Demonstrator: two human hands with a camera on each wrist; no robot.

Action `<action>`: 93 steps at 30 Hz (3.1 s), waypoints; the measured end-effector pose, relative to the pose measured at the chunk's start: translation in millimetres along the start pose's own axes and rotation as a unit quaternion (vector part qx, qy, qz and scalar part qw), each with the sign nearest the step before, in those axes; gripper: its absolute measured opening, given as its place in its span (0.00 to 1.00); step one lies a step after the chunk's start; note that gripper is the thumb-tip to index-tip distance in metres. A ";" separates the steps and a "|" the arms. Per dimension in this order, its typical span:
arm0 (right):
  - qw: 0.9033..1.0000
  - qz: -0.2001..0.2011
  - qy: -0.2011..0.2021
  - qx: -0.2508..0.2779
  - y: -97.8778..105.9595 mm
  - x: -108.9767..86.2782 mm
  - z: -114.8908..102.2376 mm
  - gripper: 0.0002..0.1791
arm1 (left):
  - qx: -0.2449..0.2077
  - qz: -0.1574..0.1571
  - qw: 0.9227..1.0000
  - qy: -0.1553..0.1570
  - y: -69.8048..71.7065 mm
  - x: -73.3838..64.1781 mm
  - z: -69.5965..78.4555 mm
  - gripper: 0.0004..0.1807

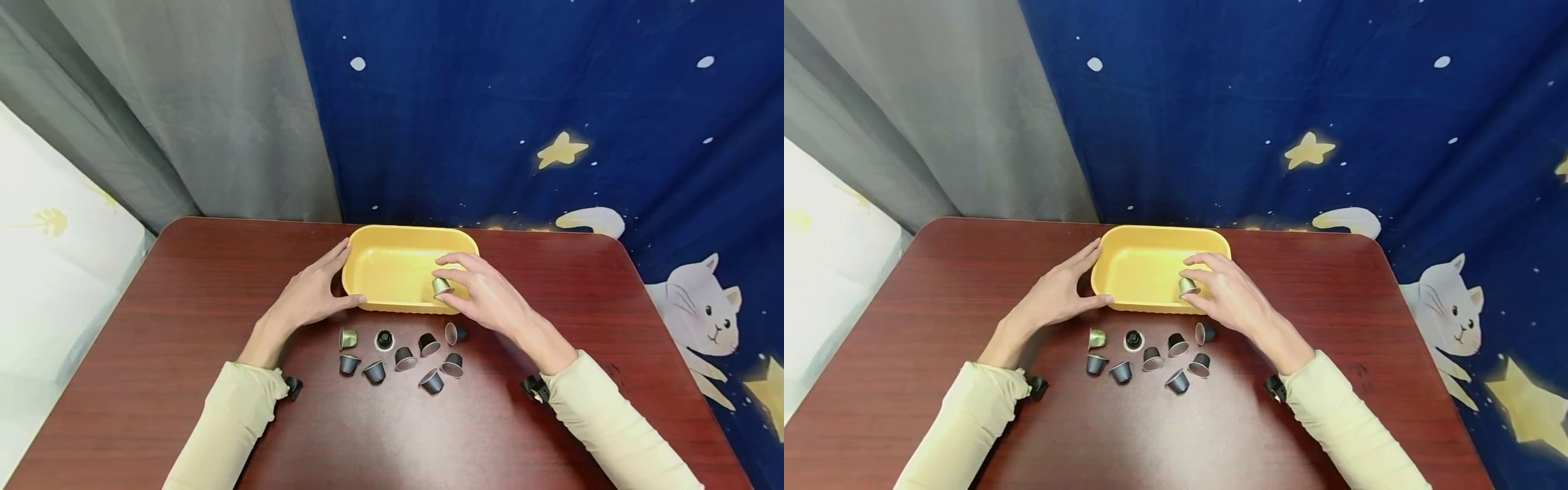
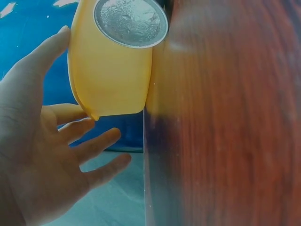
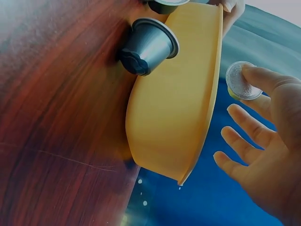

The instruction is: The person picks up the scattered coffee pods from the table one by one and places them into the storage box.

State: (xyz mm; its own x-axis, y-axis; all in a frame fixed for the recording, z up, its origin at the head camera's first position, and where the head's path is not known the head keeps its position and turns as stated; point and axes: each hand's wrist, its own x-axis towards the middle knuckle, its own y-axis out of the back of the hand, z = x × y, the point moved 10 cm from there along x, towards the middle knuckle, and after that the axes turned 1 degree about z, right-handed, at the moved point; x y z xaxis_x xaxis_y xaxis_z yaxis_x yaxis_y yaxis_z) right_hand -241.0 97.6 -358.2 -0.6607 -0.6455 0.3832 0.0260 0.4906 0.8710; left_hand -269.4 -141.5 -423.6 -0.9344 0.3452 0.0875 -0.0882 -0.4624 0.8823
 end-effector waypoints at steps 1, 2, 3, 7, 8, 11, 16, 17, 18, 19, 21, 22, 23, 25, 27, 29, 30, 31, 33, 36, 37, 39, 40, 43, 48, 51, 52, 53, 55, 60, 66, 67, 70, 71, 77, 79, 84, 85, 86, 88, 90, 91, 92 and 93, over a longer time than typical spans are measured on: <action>1.000 -0.001 0.000 -0.001 -0.4 1.2 0.9 0.20 | -0.001 0.002 1.000 -0.001 -0.4 0.3 0.3 0.59; 1.000 -0.002 0.000 -0.002 -0.9 2.1 1.8 0.21 | -0.002 0.003 1.000 -0.002 -0.9 0.5 0.8 0.59; 1.000 -0.003 -0.001 -0.003 -1.3 2.8 2.7 0.21 | -0.001 0.003 1.000 -0.002 -1.6 0.5 1.2 0.58; 1.000 -0.010 -0.008 -0.005 -5.0 5.8 6.2 0.22 | -0.004 0.006 1.000 -0.004 -3.1 0.1 3.0 0.58; 1.000 -0.012 -0.010 -0.006 -5.8 7.0 6.9 0.22 | -0.003 0.006 1.000 -0.005 -2.8 0.0 3.3 0.58; 1.000 -0.017 -0.015 -0.005 -9.4 11.5 8.7 0.22 | -0.005 0.012 1.000 -0.010 0.0 -0.4 3.3 0.57; 0.999 -0.028 -0.026 -0.004 -15.2 17.3 11.5 0.21 | -0.012 0.014 1.000 -0.015 1.9 -0.6 2.1 0.57; 0.999 -0.031 -0.027 -0.005 -16.4 18.1 12.2 0.21 | -0.014 0.012 1.000 -0.014 1.8 -0.7 1.8 0.57; 0.999 -0.033 -0.028 -0.006 -17.6 18.9 12.9 0.20 | -0.016 0.011 1.000 -0.014 1.7 -0.9 1.6 0.57; 0.999 -0.034 -0.029 -0.007 -18.7 19.6 13.5 0.20 | -0.018 0.010 1.000 -0.015 1.7 -0.8 1.7 0.57; 0.999 -0.035 -0.028 -0.008 -20.7 21.0 14.7 0.20 | -0.020 0.009 1.000 -0.016 1.7 -0.7 2.1 0.57; 0.999 -0.036 -0.028 -0.008 -21.6 21.9 15.3 0.20 | -0.021 0.009 1.000 -0.017 1.8 -0.6 2.1 0.57; 0.999 -0.036 -0.027 -0.009 -22.7 23.0 15.8 0.20 | -0.022 0.009 1.000 -0.018 1.9 -0.5 2.2 0.57; 0.999 -0.037 -0.024 -0.009 -24.9 25.6 16.5 0.20 | -0.023 0.009 1.000 -0.018 2.4 -0.5 2.1 0.57; 0.999 -0.039 -0.022 -0.008 -27.0 29.0 17.0 0.19 | -0.022 0.009 1.000 -0.018 3.1 -0.9 1.6 0.56; 0.999 -0.039 -0.020 -0.004 -28.8 32.8 17.6 0.19 | -0.020 0.010 1.000 -0.017 4.1 -1.2 1.0 0.56; 0.999 -0.038 -0.021 -0.002 -29.5 34.6 18.1 0.19 | -0.020 0.011 1.000 -0.016 4.7 -1.2 0.8 0.56; 0.999 -0.038 -0.023 0.002 -30.1 36.3 18.8 0.19 | -0.020 0.012 1.000 -0.016 5.3 -1.3 0.7 0.56; 0.999 -0.039 -0.029 0.009 -31.5 39.2 20.4 0.18 | -0.020 0.013 1.000 -0.015 6.1 -1.6 0.4 0.56; 0.998 -0.043 -0.040 0.018 -34.0 41.9 23.1 0.18 | -0.017 0.009 1.000 -0.010 5.6 -2.7 -0.9 0.56; 0.998 -0.045 -0.044 0.020 -34.8 42.4 23.9 0.18 | -0.016 0.007 1.000 -0.008 5.1 -3.1 -1.1 0.56; 0.997 -0.049 -0.050 0.022 -36.4 43.3 25.2 0.17 | -0.014 0.003 1.000 -0.005 4.2 -3.7 -1.6 0.56; 0.997 -0.050 -0.053 0.022 -37.1 43.6 25.8 0.17 | -0.014 0.002 1.000 -0.005 4.0 -3.7 -1.6 0.56; 0.997 -0.054 -0.059 0.019 -39.3 44.8 27.7 0.18 | -0.015 0.001 1.000 -0.004 3.7 -3.3 -1.3 0.56; 0.996 -0.059 -0.068 0.009 -44.3 48.6 32.0 0.19 | -0.020 0.000 1.000 -0.003 3.4 -3.2 -2.3 0.56; 0.995 -0.064 -0.072 0.007 -47.8 51.8 33.8 0.19 | -0.023 -0.001 1.000 0.000 3.0 -3.8 -3.0 0.56; 0.995 -0.066 -0.073 0.007 -48.9 52.8 34.3 0.19 | -0.024 -0.002 1.000 0.001 2.4 -3.9 -3.2 0.56; 0.995 -0.068 -0.075 0.006 -49.7 53.6 34.9 0.19 | -0.026 -0.003 1.000 0.001 2.2 -4.1 -3.0 0.56; 0.994 -0.071 -0.082 0.003 -50.6 54.5 37.7 0.19 | -0.030 -0.005 1.000 -0.001 0.4 -3.5 -1.7 0.56; 0.992 -0.076 -0.099 -0.005 -51.4 55.4 44.9 0.20 | -0.037 -0.010 0.999 -0.008 -2.4 -1.0 1.8 0.56; 0.992 -0.078 -0.094 -0.016 -55.8 53.9 45.3 0.20 | -0.036 -0.016 0.999 -0.009 -0.9 -0.3 3.3 0.56; 0.992 -0.077 -0.094 -0.017 -56.4 53.1 45.6 0.20 | -0.034 -0.017 0.999 -0.009 -1.3 -0.2 3.4 0.56; 0.993 -0.078 -0.093 -0.015 -58.7 52.3 46.2 0.20 | -0.032 -0.017 0.999 -0.010 -0.7 -0.7 3.3 0.56; 0.992 -0.078 -0.093 -0.015 -59.1 52.1 46.6 0.20 | -0.032 -0.017 0.999 -0.009 -0.7 -0.9 3.2 0.56; 0.992 -0.081 -0.096 -0.010 -63.2 52.3 48.3 0.20 | -0.034 -0.018 0.999 -0.009 -1.2 -2.3 2.6 0.56; 0.991 -0.087 -0.098 -0.005 -65.7 52.3 48.7 0.20 | -0.035 -0.019 0.999 -0.008 -1.3 -2.9 2.2 0.56; 0.989 -0.103 -0.104 -0.006 -72.0 52.0 50.8 0.20 | -0.040 -0.018 0.999 -0.011 -1.1 -3.1 3.5 0.57; 0.989 -0.105 -0.104 -0.008 -72.8 51.9 51.4 0.20 | -0.041 -0.019 0.999 -0.012 -1.2 -2.9 4.0 0.57; 0.989 -0.106 -0.104 -0.009 -73.4 51.9 51.8 0.20 | -0.041 -0.019 0.999 -0.013 -1.1 -2.6 4.5 0.57; 0.989 -0.106 -0.105 -0.010 -73.7 52.0 52.3 0.20 | -0.042 -0.020 0.999 -0.015 -1.2 -1.8 5.3 0.57; 0.989 -0.105 -0.105 -0.010 -73.5 52.1 52.5 0.20 | -0.042 -0.020 0.999 -0.017 -0.9 -0.9 6.1 0.57; 0.989 -0.104 -0.105 -0.010 -73.5 52.3 52.5 0.20 | -0.042 -0.019 0.999 -0.018 -0.6 -0.7 6.2 0.57; 0.989 -0.104 -0.105 -0.010 -73.6 52.5 52.3 0.19 | -0.042 -0.018 0.999 -0.018 -0.3 -0.6 6.3 0.57; 0.989 -0.104 -0.106 -0.010 -73.7 52.6 52.2 0.19 | -0.042 -0.018 0.999 -0.019 -0.1 -0.5 6.4 0.57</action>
State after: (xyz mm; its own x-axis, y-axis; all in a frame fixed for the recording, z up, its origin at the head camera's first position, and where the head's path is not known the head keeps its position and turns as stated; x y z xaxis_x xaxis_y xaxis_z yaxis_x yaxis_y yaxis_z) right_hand -316.9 58.1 -418.3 -0.7952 -0.5934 0.1243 -0.1135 0.3472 0.9309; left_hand -266.7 -136.4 -420.9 -0.9166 0.3926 0.0750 -0.1517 -0.5155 0.8434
